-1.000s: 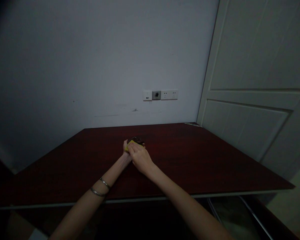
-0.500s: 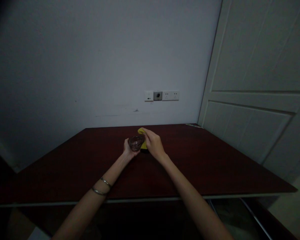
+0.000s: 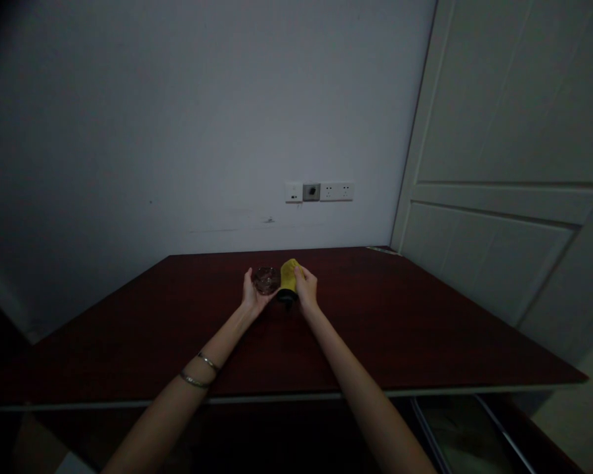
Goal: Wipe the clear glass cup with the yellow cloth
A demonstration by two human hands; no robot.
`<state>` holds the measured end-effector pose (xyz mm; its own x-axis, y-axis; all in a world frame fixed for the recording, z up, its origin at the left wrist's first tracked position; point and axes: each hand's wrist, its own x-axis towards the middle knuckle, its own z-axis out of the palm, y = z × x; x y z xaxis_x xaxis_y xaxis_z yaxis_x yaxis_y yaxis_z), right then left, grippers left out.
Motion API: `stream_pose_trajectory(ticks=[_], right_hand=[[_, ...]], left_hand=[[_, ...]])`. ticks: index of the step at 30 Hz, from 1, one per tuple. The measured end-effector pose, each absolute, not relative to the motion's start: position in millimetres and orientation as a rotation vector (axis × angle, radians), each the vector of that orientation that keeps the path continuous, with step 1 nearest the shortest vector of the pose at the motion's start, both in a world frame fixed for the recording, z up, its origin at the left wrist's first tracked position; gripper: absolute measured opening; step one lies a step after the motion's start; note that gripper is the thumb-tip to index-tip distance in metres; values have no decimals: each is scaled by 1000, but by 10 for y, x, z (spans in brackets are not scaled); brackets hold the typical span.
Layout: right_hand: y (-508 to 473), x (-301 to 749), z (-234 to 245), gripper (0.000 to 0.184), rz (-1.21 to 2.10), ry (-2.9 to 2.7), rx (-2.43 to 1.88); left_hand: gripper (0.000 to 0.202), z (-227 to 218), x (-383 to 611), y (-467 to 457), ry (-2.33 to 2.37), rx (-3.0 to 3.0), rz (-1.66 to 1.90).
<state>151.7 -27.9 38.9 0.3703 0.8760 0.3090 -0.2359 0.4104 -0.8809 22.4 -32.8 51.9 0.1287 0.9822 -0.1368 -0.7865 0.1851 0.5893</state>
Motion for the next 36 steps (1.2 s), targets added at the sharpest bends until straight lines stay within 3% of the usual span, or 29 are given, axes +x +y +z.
stream_pose_trajectory(ticks=[7,11,21,31,36], right_hand=[[-226,1347,408,18,1091,-569,-676],[-235,1365,346,11,1173,-465,-636],[-278,1275,214,13,1487,-439,-694],[-300,1401,338,8,1275,-415,-683],[-346,1432,425,23,1002,-615,-626]], left_hand=[[18,503,235,-344,525,639,1418],[28,477,254,-329,619,775,1466],[47,403,209,-207,828,1025,1720],[65,314,207,-149,1008,1499,1697],[58,325,167,-132,1071,1708,1634]])
